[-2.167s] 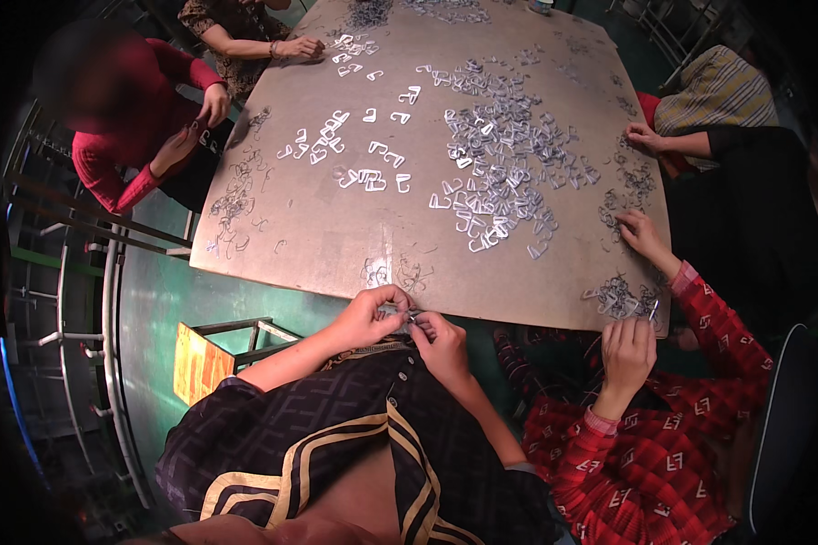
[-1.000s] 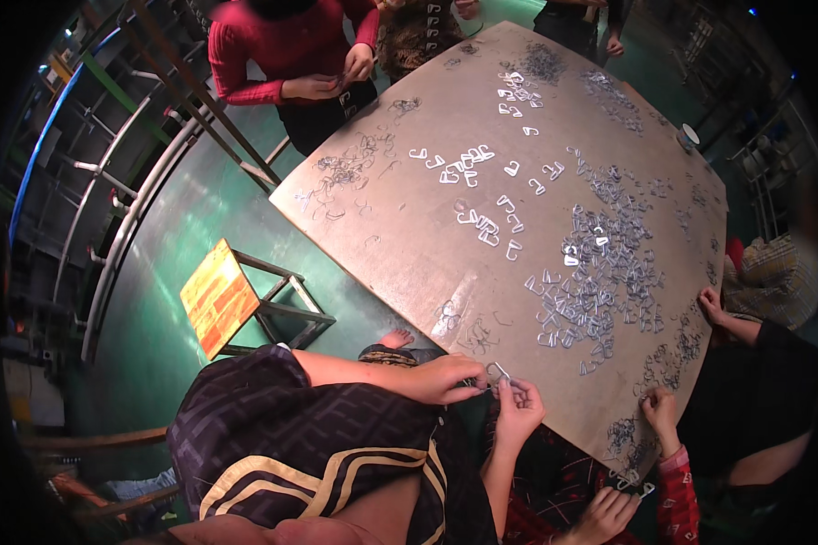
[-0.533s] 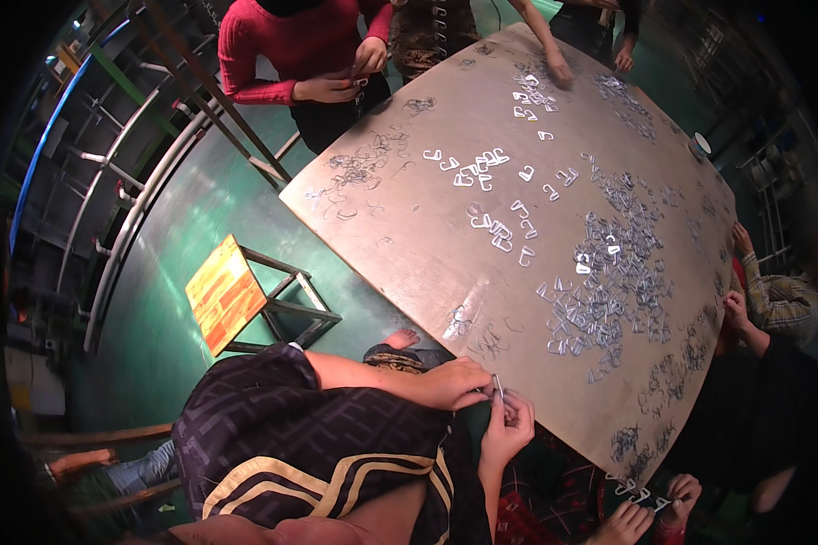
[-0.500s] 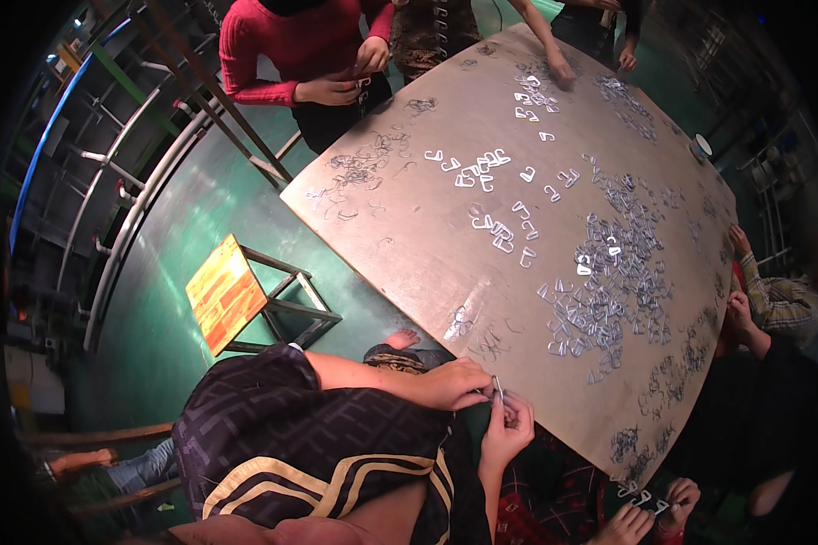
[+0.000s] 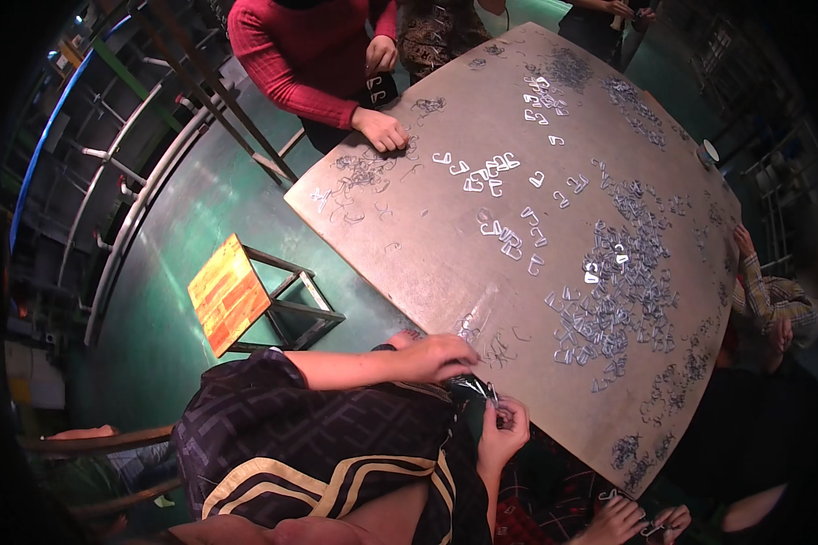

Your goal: The person sits at a large table with several others, picking up small metal clips and linking them together by hand. They occasionally hang the assembled chains on a nearby metal frame before returning to the table to continue linking more clips.

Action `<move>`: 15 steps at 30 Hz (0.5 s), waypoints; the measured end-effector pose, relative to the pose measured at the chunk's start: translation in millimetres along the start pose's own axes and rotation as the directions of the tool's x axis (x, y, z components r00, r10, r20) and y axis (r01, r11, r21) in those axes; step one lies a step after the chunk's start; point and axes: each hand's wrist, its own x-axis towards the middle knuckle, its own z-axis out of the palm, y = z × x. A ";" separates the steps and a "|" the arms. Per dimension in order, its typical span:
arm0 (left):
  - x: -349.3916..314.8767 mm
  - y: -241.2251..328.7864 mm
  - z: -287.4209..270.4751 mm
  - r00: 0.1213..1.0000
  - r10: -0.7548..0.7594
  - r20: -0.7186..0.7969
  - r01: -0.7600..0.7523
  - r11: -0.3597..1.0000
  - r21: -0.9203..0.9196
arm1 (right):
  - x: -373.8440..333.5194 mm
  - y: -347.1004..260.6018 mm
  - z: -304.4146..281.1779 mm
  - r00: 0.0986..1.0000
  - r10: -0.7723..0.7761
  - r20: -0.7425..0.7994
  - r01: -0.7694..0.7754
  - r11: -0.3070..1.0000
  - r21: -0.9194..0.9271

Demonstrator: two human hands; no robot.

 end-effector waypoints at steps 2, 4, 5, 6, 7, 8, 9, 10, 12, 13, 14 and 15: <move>7.6 -25.0 -43.4 0.962 -0.011 -0.274 0.079 0.967 0.242 | -1.2 -3.4 -0.3 0.999 -0.014 -0.031 0.013 0.999 -0.037; 4.2 -58.5 -90.5 0.870 -0.029 -0.493 0.292 0.835 0.466 | -1.6 0.8 -0.7 0.999 -0.032 -0.032 0.030 0.999 -0.043; 1.7 -80.5 -109.8 0.836 -0.027 -0.547 0.391 0.728 0.563 | -2.8 1.5 -1.5 0.999 -0.032 -0.036 0.030 0.999 -0.044; 1.5 -99.8 -126.3 0.810 -0.075 -0.582 0.483 0.648 0.588 | -3.0 3.0 -1.9 0.999 -0.032 -0.037 0.031 0.998 -0.049; 0.9 -114.8 -137.3 0.809 -0.100 -0.579 0.510 0.609 0.608 | -2.5 4.8 -1.9 0.999 -0.033 -0.034 0.032 0.998 -0.053; 2.0 -127.4 -145.4 0.812 -0.123 -0.571 0.529 0.569 0.629 | -3.6 5.4 -1.6 0.999 -0.033 -0.037 0.031 0.998 -0.053; 4.8 -130.7 -150.1 0.810 -0.148 -0.568 0.550 0.530 0.646 | -2.3 4.2 -1.2 0.999 -0.034 -0.036 0.032 0.998 -0.057; 5.6 -131.8 -149.0 0.809 -0.194 -0.555 0.561 0.539 0.628 | -1.2 3.6 -0.6 0.999 -0.037 -0.034 0.035 0.998 -0.060; 4.1 -131.8 -133.2 0.798 -0.178 -0.576 0.557 0.583 0.591 | -0.1 3.8 -0.9 0.998 -0.046 -0.032 0.043 0.996 -0.082; 4.7 -129.0 -121.7 0.793 -0.170 -0.584 0.552 0.605 0.574 | 0.3 4.2 -1.0 0.998 -0.051 -0.034 0.047 0.994 -0.094; 7.4 -124.8 -106.8 0.782 -0.155 -0.603 0.548 0.630 0.550 | 0.9 4.1 -0.8 0.998 -0.048 -0.039 0.044 0.994 -0.100; 13.3 -118.6 -93.0 0.784 -0.161 -0.599 0.535 0.665 0.521 | 0.9 3.4 -0.3 0.998 -0.044 -0.046 0.039 0.994 -0.106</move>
